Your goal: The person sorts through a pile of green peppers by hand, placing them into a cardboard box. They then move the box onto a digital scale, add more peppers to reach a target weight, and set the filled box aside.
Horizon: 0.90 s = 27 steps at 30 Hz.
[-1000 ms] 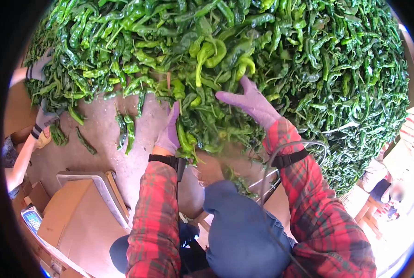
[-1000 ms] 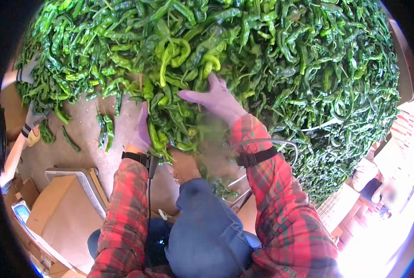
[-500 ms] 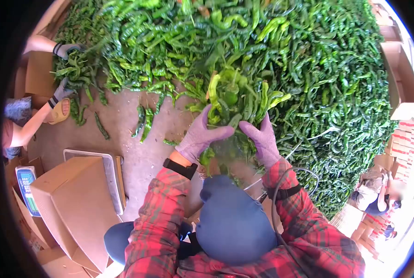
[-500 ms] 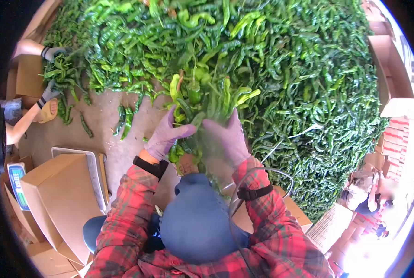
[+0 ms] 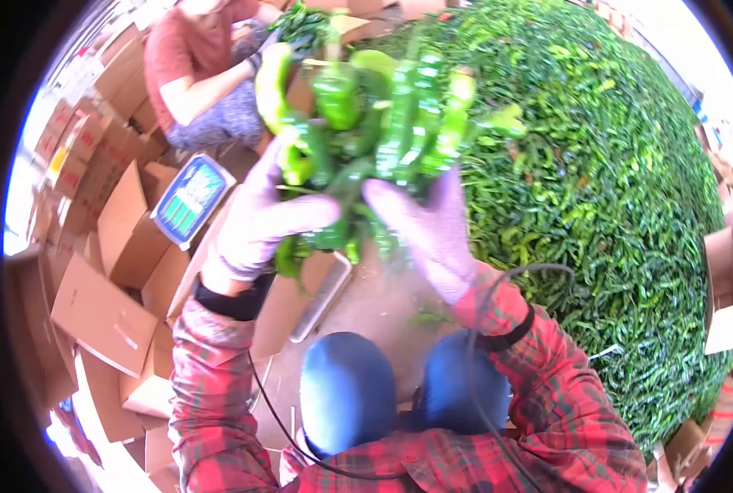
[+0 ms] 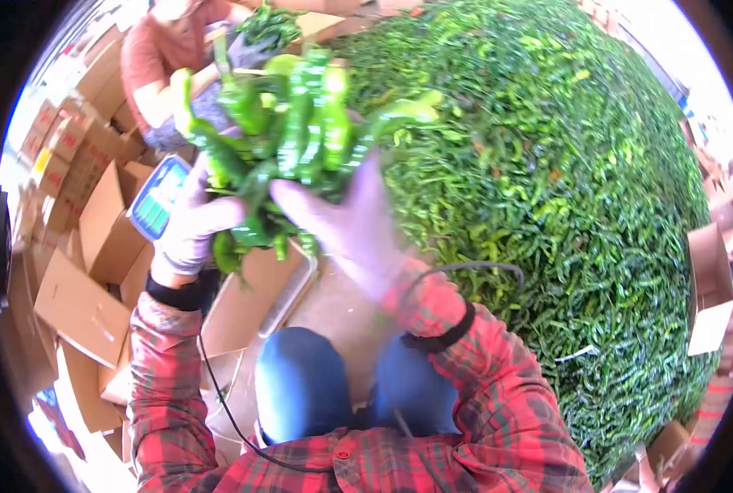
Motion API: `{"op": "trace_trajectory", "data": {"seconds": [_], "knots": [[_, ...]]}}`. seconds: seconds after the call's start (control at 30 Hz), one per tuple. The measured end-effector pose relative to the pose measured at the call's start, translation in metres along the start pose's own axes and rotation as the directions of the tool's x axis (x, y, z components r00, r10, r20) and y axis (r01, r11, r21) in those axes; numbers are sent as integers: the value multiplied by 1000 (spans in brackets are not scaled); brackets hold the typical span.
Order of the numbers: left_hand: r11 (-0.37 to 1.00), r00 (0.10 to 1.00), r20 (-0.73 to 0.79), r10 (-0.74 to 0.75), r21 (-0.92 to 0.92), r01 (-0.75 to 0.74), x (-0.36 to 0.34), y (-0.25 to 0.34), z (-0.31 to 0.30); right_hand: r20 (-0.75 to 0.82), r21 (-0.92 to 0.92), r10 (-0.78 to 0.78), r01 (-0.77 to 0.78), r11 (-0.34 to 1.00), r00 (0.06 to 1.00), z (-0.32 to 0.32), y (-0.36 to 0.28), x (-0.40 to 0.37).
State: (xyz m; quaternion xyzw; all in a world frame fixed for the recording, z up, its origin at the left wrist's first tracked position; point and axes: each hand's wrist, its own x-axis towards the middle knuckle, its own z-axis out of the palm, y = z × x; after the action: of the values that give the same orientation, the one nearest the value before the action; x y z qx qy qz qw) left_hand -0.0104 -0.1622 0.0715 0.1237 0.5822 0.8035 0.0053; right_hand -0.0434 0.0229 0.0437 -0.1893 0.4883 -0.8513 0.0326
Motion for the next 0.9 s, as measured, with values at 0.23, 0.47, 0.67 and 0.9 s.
{"op": "trace_trajectory", "data": {"seconds": [0.23, 0.47, 0.67, 0.9], "knots": [[976, 956, -282, -81, 173, 134, -126, 62, -108, 210, 127, 106, -135, 983, 972, 140, 121, -22], [90, 696, -503, -512, 775, 626, -171, -15, -183, 453, -738, 787, -320, 595, 418, 84, 149, 9], [-271, 801, -516, -305, 853, 446, -107, -25, -137, 212, -637, 575, -335, 694, 790, -96, 68, 15], [690, 792, 125, -597, 583, 428, 6, -146, 26, -806, 33, 521, -857, 515, 282, -361, 102, -314]]}}
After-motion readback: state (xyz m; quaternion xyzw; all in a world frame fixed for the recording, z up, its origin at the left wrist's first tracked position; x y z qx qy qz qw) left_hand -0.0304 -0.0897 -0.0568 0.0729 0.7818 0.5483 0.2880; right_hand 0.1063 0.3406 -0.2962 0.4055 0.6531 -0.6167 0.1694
